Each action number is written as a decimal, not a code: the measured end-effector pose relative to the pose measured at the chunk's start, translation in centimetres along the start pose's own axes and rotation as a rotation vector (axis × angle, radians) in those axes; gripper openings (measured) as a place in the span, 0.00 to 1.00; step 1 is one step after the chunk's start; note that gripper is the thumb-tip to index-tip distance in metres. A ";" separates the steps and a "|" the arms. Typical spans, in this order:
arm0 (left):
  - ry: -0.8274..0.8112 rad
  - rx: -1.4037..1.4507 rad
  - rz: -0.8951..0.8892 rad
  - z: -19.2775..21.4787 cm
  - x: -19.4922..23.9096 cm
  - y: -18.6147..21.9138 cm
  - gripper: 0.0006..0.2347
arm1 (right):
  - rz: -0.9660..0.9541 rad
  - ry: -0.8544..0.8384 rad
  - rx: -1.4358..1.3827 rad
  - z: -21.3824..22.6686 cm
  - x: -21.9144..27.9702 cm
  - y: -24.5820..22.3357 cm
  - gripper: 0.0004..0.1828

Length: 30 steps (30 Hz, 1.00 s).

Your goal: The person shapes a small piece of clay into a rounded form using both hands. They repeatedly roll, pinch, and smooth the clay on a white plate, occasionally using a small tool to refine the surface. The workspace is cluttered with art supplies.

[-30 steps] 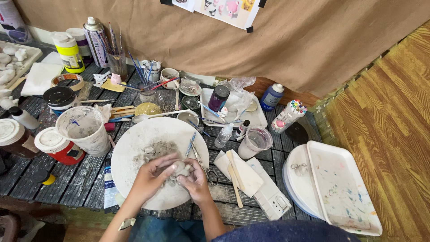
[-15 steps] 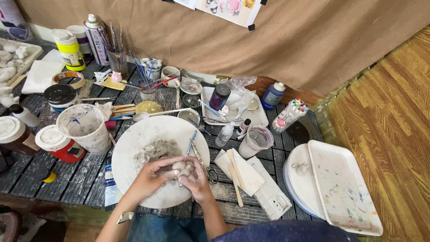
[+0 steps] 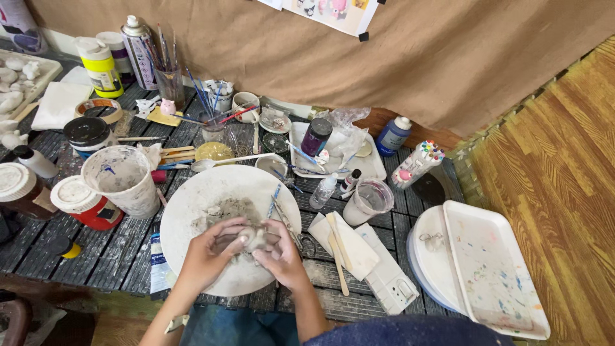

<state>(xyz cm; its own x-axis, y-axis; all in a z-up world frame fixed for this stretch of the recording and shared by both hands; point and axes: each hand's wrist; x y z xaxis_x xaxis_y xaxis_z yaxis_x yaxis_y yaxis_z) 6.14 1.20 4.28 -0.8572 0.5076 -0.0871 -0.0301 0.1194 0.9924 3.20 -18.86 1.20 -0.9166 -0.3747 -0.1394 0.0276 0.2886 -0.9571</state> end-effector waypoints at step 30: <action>0.030 -0.153 0.063 -4.6 0.3 0.4 0.18 | -0.003 0.358 0.227 -2.2 6.2 0.6 0.32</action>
Point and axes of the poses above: each hand's wrist, its own x-axis away from the middle knuckle, its own z-axis out of the back of the hand, y = z × x, and after that the axes turned 13 degrees about -y, right-handed
